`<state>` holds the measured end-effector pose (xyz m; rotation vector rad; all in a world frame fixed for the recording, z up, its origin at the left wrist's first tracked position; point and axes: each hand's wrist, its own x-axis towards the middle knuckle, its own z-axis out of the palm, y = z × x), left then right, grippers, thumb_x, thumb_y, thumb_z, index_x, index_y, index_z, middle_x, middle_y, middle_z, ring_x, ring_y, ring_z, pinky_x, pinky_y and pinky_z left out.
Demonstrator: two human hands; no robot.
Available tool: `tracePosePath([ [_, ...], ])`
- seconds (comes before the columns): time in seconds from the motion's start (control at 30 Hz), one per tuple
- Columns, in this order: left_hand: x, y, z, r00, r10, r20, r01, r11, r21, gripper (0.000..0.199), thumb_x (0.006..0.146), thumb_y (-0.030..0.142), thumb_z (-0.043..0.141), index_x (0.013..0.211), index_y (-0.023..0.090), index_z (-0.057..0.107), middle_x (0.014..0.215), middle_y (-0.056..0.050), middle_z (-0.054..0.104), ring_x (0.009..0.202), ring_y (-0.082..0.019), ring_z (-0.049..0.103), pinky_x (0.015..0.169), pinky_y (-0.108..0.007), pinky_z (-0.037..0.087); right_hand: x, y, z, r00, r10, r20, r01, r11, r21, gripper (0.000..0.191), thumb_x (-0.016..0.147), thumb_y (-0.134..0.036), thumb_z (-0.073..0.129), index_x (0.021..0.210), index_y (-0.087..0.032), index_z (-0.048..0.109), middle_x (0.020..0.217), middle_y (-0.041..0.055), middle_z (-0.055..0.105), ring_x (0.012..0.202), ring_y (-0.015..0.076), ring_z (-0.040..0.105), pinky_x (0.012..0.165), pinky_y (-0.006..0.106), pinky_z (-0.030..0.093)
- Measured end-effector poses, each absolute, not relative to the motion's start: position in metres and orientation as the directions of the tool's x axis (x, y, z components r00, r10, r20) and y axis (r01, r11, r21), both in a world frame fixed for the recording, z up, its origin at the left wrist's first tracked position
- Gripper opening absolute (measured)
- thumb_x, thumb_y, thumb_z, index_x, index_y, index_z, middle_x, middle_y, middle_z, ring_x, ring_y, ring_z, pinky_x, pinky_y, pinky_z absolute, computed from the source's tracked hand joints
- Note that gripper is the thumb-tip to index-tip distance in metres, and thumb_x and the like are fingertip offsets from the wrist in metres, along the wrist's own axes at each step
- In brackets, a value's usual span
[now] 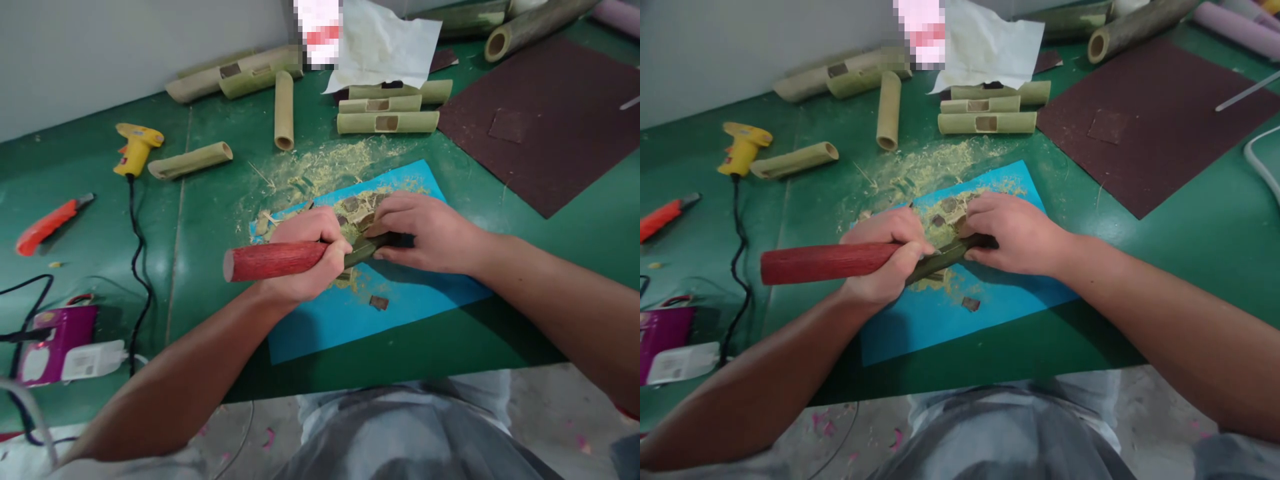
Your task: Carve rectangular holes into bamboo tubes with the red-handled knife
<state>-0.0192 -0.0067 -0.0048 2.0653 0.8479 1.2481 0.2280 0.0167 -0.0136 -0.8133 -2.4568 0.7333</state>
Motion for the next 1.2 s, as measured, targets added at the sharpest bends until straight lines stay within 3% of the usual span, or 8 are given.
tracePosePath([
  [0.63, -0.022, -0.006, -0.01, 0.328, 0.738, 0.59, 0.233, -0.669, 0.706, 0.023, 0.089, 0.013, 0.062, 0.068, 0.023, 0.063, 0.063, 0.002, 0.064, 0.057, -0.013, 0.06, 0.055, -0.032, 0.046, 0.227, 0.017, -0.013, -0.715, 0.66, 0.231, 0.419, 0.669, -0.614, 0.016, 0.098, -0.033, 0.07, 0.102, -0.021, 0.079, 0.106, 0.0114, 0.077, 0.105, 0.0291, 0.071, 0.093, 0.044, 0.057],
  [0.93, -0.024, -0.008, -0.014, 0.237, 0.776, 0.585, 0.218, -0.629, 0.746, 0.035, 0.106, 0.041, 0.067, 0.075, 0.025, 0.07, 0.072, 0.001, 0.074, 0.063, -0.015, 0.067, 0.058, -0.032, 0.054, 0.228, 0.015, -0.014, -0.717, 0.649, 0.255, 0.42, 0.694, -0.584, 0.014, 0.098, -0.033, 0.071, 0.103, -0.022, 0.078, 0.105, 0.0101, 0.078, 0.103, 0.0281, 0.071, 0.09, 0.042, 0.056],
  [1.2, -0.024, -0.006, -0.008, 0.355, 0.802, 0.48, 0.246, -0.576, 0.78, 0.039, 0.104, 0.052, 0.071, 0.076, 0.025, 0.074, 0.077, 0.0, 0.079, 0.073, -0.017, 0.074, 0.07, -0.033, 0.061, 0.228, 0.016, -0.011, -0.731, 0.644, 0.226, 0.418, 0.685, -0.597, 0.015, 0.099, -0.033, 0.068, 0.104, -0.022, 0.077, 0.107, 0.0113, 0.077, 0.107, 0.0298, 0.07, 0.092, 0.043, 0.056],
])
